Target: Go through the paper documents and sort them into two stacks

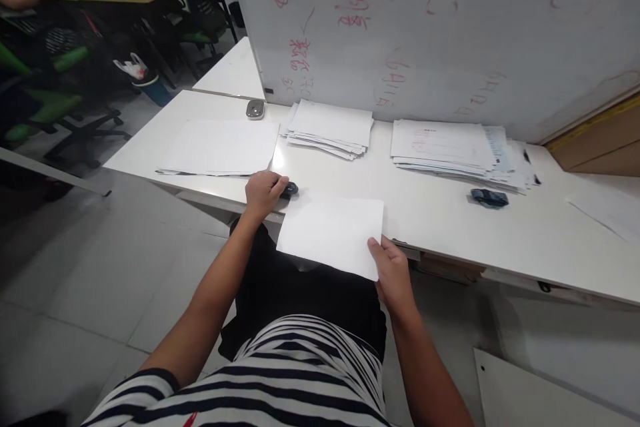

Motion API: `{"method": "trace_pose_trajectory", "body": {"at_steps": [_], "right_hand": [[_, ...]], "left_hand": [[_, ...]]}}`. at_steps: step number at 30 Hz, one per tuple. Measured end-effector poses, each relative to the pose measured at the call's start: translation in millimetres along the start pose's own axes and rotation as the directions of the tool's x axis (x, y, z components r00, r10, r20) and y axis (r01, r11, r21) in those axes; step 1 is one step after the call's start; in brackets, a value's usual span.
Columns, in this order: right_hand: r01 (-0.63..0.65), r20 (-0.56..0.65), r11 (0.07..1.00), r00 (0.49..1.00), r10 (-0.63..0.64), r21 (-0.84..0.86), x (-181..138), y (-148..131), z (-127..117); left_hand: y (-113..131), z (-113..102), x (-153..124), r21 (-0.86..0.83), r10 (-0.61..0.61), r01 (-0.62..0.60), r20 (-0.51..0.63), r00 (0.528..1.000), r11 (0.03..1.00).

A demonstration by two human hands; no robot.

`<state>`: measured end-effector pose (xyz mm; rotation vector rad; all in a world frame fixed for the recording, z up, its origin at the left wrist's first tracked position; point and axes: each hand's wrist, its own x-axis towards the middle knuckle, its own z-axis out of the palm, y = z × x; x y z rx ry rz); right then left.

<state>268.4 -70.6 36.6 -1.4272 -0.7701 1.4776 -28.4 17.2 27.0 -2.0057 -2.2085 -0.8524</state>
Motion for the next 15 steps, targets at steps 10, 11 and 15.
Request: {"method": "trace_pose_trajectory", "body": {"at_steps": [10,11,15], "right_hand": [[0.021,0.026,1.000,0.999,-0.021,0.008,5,-4,8],[0.026,0.023,1.000,0.999,-0.026,-0.005,6,-4,6],[0.039,0.019,0.999,0.999,-0.038,-0.028,7,-3,0]], "left_hand": [[-4,6,-2,-0.022,0.026,-0.026,-0.002,1.000,0.999],[-3,6,-2,-0.020,0.029,-0.029,-0.008,1.000,0.999],[-3,6,-1,-0.001,0.039,-0.039,-0.012,0.999,0.999]]}}
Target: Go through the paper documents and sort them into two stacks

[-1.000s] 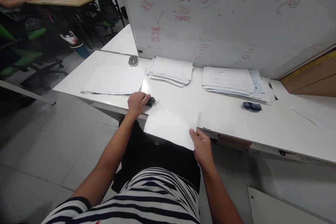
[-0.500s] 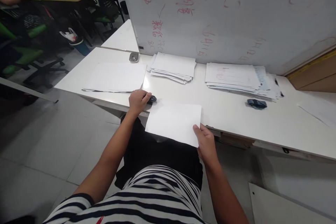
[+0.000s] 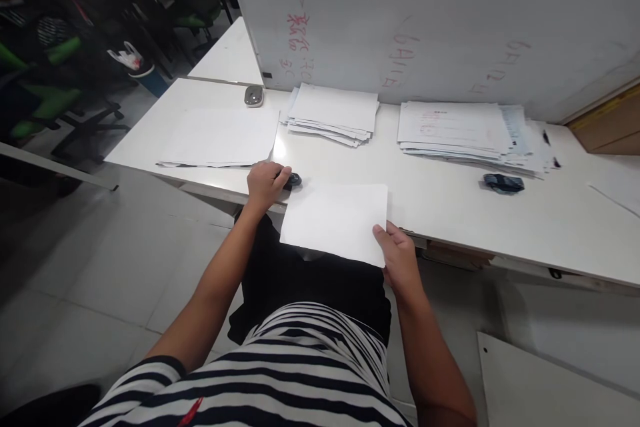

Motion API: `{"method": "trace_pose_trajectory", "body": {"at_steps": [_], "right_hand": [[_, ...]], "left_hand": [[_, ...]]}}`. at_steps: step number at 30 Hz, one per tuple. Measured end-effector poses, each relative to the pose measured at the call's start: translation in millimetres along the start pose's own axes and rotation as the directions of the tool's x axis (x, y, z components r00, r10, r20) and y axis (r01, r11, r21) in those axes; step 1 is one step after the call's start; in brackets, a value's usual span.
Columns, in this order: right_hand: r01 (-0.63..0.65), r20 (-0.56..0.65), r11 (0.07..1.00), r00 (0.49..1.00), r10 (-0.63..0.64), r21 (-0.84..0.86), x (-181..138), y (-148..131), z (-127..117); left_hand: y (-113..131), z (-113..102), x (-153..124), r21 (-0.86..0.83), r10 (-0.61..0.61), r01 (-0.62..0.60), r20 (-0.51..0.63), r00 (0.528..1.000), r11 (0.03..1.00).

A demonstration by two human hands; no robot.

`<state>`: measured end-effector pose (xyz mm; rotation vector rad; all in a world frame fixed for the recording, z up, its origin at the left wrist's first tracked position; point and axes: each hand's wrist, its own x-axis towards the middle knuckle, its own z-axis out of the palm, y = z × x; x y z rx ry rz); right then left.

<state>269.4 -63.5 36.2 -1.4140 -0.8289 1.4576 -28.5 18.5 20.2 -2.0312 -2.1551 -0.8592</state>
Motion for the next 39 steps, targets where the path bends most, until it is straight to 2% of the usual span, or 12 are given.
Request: {"method": "trace_pose_trajectory", "body": {"at_steps": [14,20,25,28,31,35,39], "right_hand": [[-0.011,0.018,1.000,1.000,0.010,0.009,5,4,-1],[-0.033,0.016,0.998,0.999,0.032,0.050,7,6,-3],[-0.028,0.036,0.999,0.999,0.027,0.027,9,8,-5],[-0.005,0.047,1.000,0.999,0.005,0.010,9,8,-5],[0.007,0.040,1.000,0.999,-0.007,0.014,8,7,-5],[-0.005,0.041,1.000,0.999,0.004,0.004,9,7,-5],[-0.006,0.064,1.000,0.998,0.007,-0.005,12,11,-7]], "left_hand": [[2,4,-2,0.054,0.055,-0.053,-0.040,0.998,0.997],[6,2,-2,0.119,0.031,-0.023,-0.066,0.997,0.993],[22,-5,-7,0.070,-0.037,0.039,-0.023,0.999,0.997],[36,-7,-13,0.081,-0.095,0.098,-0.047,0.994,0.992],[42,-6,-15,0.089,-0.092,0.095,-0.028,0.995,0.991],[35,-2,-14,0.064,-0.071,0.070,0.016,0.997,0.995],[25,3,-15,0.045,-0.068,0.072,-0.081,0.994,0.996]]}}
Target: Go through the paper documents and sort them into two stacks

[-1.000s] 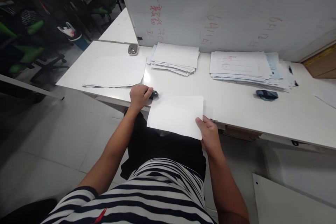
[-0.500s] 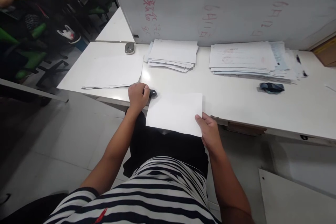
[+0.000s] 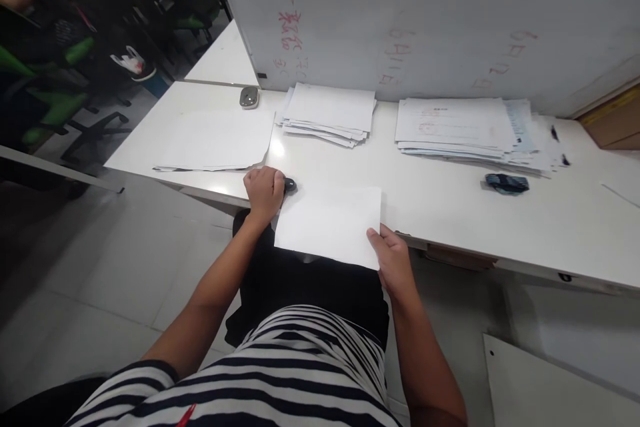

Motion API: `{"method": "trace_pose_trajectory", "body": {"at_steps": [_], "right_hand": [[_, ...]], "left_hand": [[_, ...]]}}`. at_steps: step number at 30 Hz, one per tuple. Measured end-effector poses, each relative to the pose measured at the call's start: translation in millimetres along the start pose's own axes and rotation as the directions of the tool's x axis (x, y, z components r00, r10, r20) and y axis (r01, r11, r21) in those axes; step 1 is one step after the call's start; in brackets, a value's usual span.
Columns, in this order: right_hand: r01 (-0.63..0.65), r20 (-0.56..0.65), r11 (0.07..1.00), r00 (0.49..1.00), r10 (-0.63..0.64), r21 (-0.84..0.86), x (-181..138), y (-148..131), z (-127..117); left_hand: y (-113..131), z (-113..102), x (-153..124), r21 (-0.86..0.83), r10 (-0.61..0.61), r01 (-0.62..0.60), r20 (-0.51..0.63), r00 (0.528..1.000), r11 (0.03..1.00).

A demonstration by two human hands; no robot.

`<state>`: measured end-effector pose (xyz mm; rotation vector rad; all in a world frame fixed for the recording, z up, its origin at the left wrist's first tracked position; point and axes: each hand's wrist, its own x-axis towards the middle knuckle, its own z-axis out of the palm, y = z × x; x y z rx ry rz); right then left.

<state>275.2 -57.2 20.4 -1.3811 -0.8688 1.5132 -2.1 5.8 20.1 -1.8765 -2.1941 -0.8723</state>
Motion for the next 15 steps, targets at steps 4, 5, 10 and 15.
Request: {"method": "trace_pose_trajectory", "body": {"at_steps": [4,5,10,15], "right_hand": [[-0.014,0.030,0.999,0.999,0.015,-0.037,3,7,-8],[-0.018,0.037,0.998,0.999,0.020,-0.055,3,8,-11],[0.051,-0.027,0.985,0.998,-0.056,-0.166,0,7,-37],[0.212,-0.212,0.944,0.940,-0.268,-0.252,-4,-1,-54]], "left_hand": [[-3,5,-5,-0.051,-0.010,0.004,-0.116,0.993,0.999],[-4,6,-6,-0.065,-0.013,0.004,-0.132,0.991,0.998],[-8,8,-7,-0.073,0.008,-0.018,-0.133,0.991,0.997],[-8,8,-5,-0.034,0.023,-0.027,-0.119,0.993,0.999]]}}
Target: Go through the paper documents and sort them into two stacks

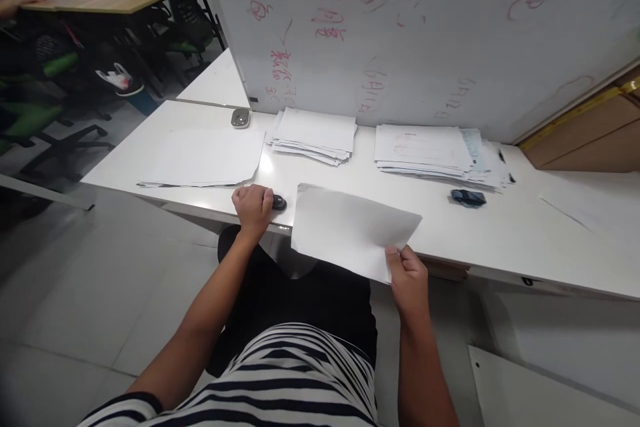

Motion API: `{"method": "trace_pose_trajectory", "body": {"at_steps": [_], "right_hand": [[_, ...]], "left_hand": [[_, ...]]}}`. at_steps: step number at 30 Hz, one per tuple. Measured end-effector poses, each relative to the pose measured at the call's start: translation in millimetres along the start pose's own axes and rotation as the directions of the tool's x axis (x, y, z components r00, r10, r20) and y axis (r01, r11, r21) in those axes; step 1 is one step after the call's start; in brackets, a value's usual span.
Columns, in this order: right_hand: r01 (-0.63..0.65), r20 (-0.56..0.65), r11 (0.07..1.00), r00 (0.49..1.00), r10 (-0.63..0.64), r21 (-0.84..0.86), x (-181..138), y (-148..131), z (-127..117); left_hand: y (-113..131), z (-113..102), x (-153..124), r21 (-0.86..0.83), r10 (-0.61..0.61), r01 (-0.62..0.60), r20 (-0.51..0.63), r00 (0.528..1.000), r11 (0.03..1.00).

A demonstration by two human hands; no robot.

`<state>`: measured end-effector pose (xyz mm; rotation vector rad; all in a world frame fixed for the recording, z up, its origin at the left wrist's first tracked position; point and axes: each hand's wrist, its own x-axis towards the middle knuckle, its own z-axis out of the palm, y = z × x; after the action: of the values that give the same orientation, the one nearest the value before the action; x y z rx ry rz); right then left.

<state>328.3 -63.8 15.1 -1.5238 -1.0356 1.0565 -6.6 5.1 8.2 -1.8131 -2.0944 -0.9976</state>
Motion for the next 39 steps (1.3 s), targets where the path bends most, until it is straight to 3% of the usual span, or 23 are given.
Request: {"method": "trace_pose_trajectory", "body": {"at_steps": [14,18,23,28,32,36,39], "right_hand": [[-0.103,0.027,0.976,0.995,0.099,0.193,2,0,10],[-0.061,0.039,0.985,0.998,0.055,0.160,11,-4,17],[0.122,0.046,0.989,0.991,-0.126,0.081,59,-27,45],[0.230,0.105,0.956,0.971,-0.213,-0.182,147,-72,108],[0.282,0.146,0.924,0.957,-0.251,-0.260,199,-96,153],[0.341,0.173,0.870,0.939,-0.297,-0.357,210,-88,155],[0.486,0.206,0.672,0.866,-0.455,-0.558,208,-69,129]], "left_hand": [[3,0,-1,0.030,0.003,-0.003,0.008,1.000,1.000],[3,0,-1,0.029,-0.001,0.000,0.026,1.000,1.000],[4,-1,0,0.051,0.027,-0.027,0.016,1.000,0.998],[5,-4,0,0.069,0.041,-0.040,-0.013,0.999,0.997],[4,-5,-1,0.059,0.049,-0.047,-0.035,0.998,0.997],[4,-6,-2,0.054,0.038,-0.036,-0.039,0.999,0.998],[4,-6,-1,0.065,0.043,-0.040,-0.043,0.998,0.997]]}}
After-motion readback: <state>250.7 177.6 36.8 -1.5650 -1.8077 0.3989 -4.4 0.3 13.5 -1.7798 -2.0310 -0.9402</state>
